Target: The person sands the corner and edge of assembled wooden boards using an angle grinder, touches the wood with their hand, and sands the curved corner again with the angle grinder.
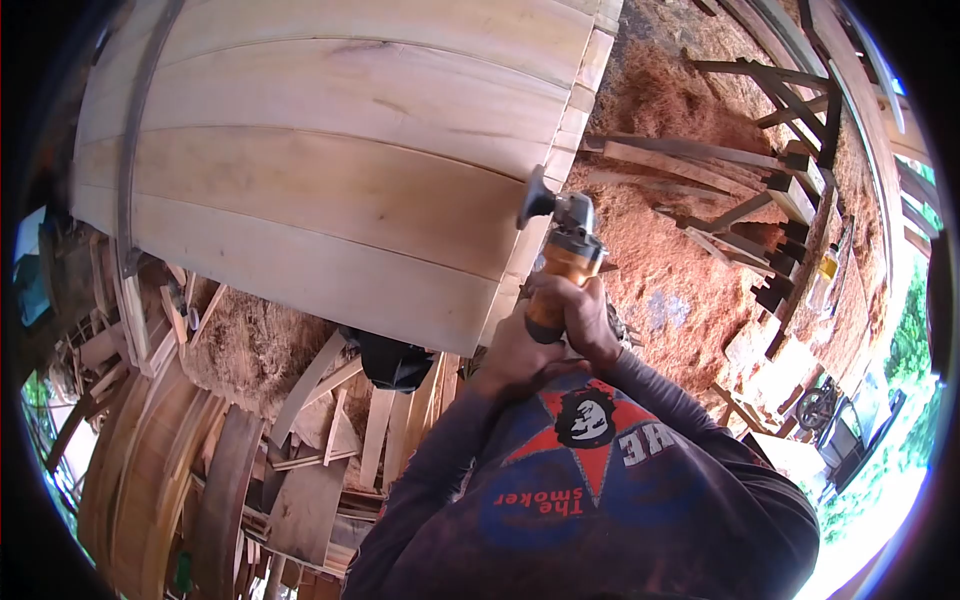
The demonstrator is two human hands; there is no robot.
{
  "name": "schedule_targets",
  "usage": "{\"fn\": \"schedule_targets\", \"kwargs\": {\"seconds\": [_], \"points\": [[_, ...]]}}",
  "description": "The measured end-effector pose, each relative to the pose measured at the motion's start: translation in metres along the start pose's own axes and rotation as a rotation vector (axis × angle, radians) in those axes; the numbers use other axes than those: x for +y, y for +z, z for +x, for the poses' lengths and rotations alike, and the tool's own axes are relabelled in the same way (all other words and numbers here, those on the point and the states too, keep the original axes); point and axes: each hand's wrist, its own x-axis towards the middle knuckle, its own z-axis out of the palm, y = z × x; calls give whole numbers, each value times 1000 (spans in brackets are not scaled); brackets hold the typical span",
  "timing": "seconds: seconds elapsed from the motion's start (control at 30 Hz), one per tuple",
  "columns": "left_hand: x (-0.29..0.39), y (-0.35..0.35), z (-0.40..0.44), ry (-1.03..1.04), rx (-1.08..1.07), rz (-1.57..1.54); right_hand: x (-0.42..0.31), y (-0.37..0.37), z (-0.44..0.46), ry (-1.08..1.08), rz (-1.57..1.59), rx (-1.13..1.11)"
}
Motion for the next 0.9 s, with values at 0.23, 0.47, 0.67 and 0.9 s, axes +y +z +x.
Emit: {"fn": "schedule_targets", "kwargs": {"seconds": [0.23, 0.47, 0.67, 0.9], "points": [[5, -29, -15, -61, -126, -312, -5, 30, -9, -181, -197, 75], [0, 32, -18, -5, 210, 352, 40, -32, -7, 164, 343, -44], [-18, 36, -19, -112, 209, 342, 55, -30, 2, 152, 338, -80], [-12, 27, -15, -136, 177, 277, 46, -20, 6, 148, 257, -55]]}}
